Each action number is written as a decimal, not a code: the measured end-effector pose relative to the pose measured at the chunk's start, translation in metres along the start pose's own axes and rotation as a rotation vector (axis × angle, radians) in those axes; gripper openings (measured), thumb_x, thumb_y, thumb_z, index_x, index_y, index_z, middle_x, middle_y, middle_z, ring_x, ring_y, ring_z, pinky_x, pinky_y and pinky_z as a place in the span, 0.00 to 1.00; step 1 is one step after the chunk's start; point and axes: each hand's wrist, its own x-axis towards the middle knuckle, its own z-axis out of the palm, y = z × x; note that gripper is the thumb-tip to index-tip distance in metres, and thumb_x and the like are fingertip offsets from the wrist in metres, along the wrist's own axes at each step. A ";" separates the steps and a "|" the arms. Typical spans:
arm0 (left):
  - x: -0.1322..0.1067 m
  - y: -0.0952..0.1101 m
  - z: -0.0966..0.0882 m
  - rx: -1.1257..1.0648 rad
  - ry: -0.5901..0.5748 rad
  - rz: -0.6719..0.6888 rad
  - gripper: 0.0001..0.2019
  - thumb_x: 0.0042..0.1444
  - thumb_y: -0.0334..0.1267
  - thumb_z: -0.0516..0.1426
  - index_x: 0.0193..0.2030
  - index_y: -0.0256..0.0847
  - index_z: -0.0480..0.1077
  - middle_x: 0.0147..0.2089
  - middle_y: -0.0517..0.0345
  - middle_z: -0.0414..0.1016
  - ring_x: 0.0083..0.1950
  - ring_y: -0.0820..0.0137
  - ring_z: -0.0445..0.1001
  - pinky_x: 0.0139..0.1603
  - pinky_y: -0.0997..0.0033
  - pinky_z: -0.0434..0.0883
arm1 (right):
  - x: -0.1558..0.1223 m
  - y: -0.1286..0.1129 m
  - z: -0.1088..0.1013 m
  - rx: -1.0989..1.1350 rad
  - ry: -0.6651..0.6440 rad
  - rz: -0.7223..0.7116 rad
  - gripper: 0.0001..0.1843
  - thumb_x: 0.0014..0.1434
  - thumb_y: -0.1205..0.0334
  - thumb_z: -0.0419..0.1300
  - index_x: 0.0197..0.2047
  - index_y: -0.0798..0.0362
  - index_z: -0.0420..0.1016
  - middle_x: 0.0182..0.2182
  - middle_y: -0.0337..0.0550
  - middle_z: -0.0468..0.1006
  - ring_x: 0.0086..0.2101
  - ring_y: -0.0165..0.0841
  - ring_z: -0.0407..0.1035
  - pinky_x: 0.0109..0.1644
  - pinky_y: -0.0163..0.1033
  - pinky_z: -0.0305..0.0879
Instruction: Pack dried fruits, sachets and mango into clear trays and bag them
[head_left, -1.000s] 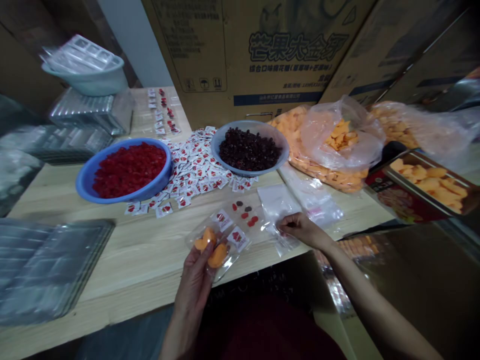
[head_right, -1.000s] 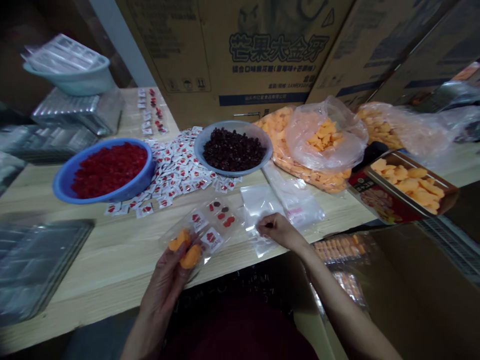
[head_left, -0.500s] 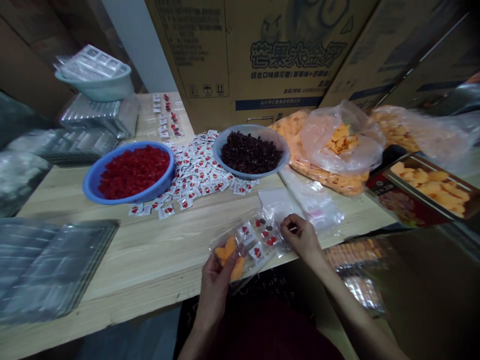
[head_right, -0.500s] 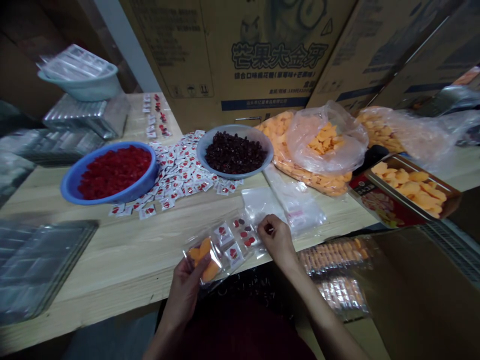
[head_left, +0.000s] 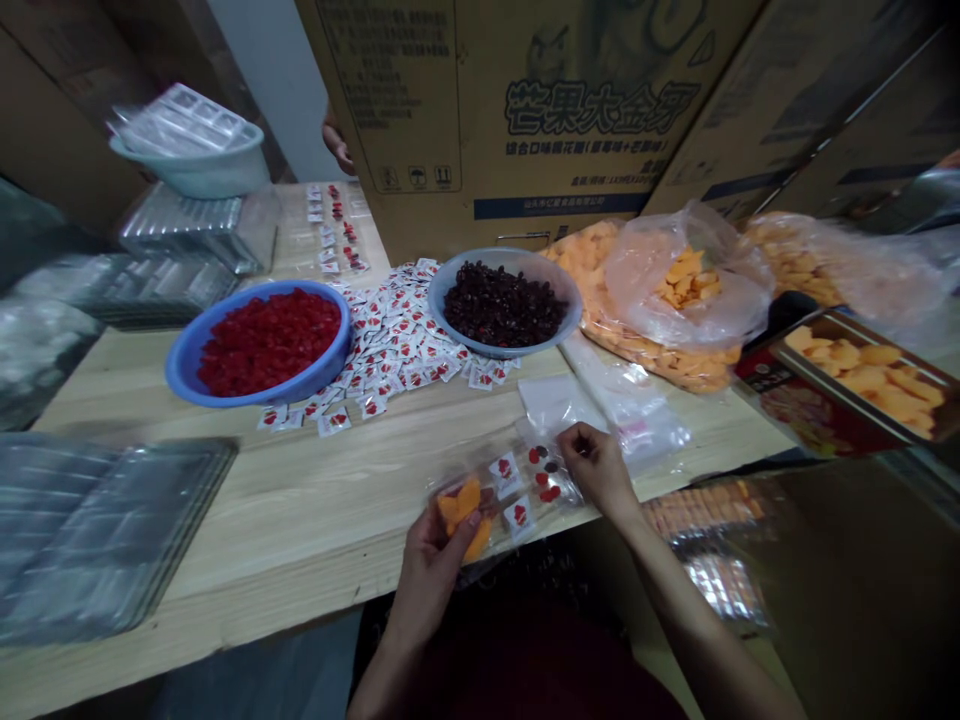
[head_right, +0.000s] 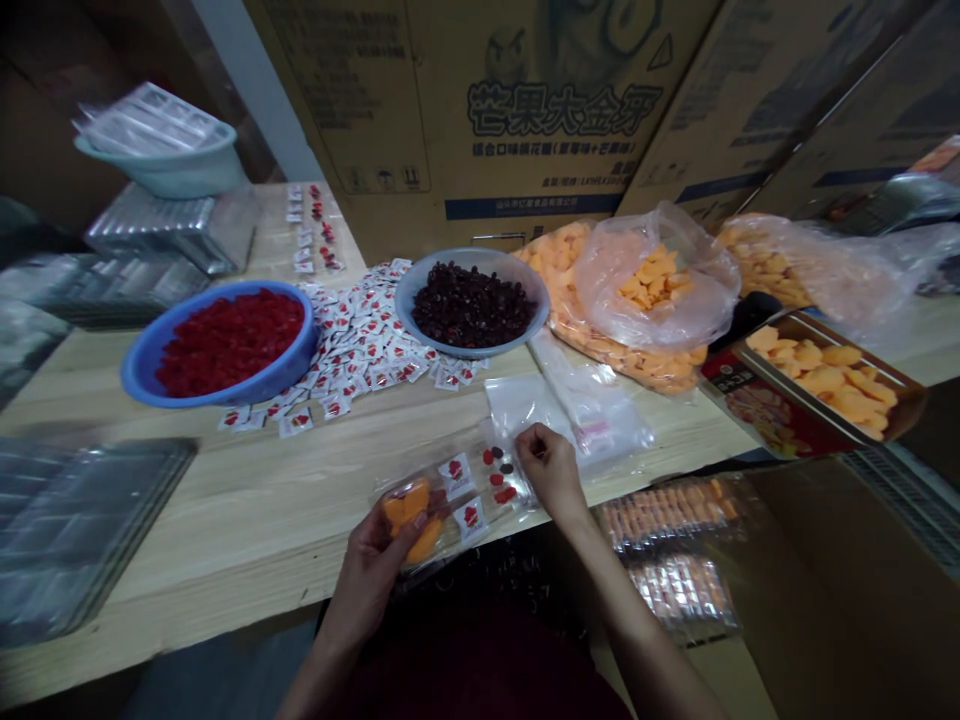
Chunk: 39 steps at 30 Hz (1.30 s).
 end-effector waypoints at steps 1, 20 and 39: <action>0.002 0.000 -0.001 -0.005 -0.010 -0.007 0.24 0.51 0.42 0.69 0.54 0.40 0.75 0.55 0.46 0.80 0.57 0.56 0.77 0.63 0.57 0.69 | 0.001 0.000 -0.001 0.031 -0.018 0.015 0.12 0.55 0.53 0.58 0.28 0.53 0.71 0.22 0.39 0.70 0.25 0.30 0.62 0.30 0.35 0.58; 0.019 -0.012 0.038 -0.074 -0.026 0.012 0.25 0.55 0.46 0.65 0.58 0.39 0.71 0.55 0.47 0.78 0.57 0.58 0.76 0.61 0.58 0.69 | -0.036 -0.036 0.018 -0.210 -0.083 -0.316 0.11 0.68 0.62 0.51 0.34 0.52 0.70 0.30 0.42 0.72 0.32 0.33 0.66 0.37 0.36 0.61; 0.041 -0.002 0.060 0.165 -0.453 -0.105 0.17 0.53 0.48 0.65 0.45 0.40 0.77 0.43 0.48 0.80 0.42 0.61 0.79 0.45 0.58 0.76 | -0.073 -0.041 -0.016 -0.275 -0.055 -0.160 0.09 0.68 0.62 0.51 0.38 0.52 0.70 0.31 0.41 0.73 0.31 0.33 0.68 0.37 0.37 0.60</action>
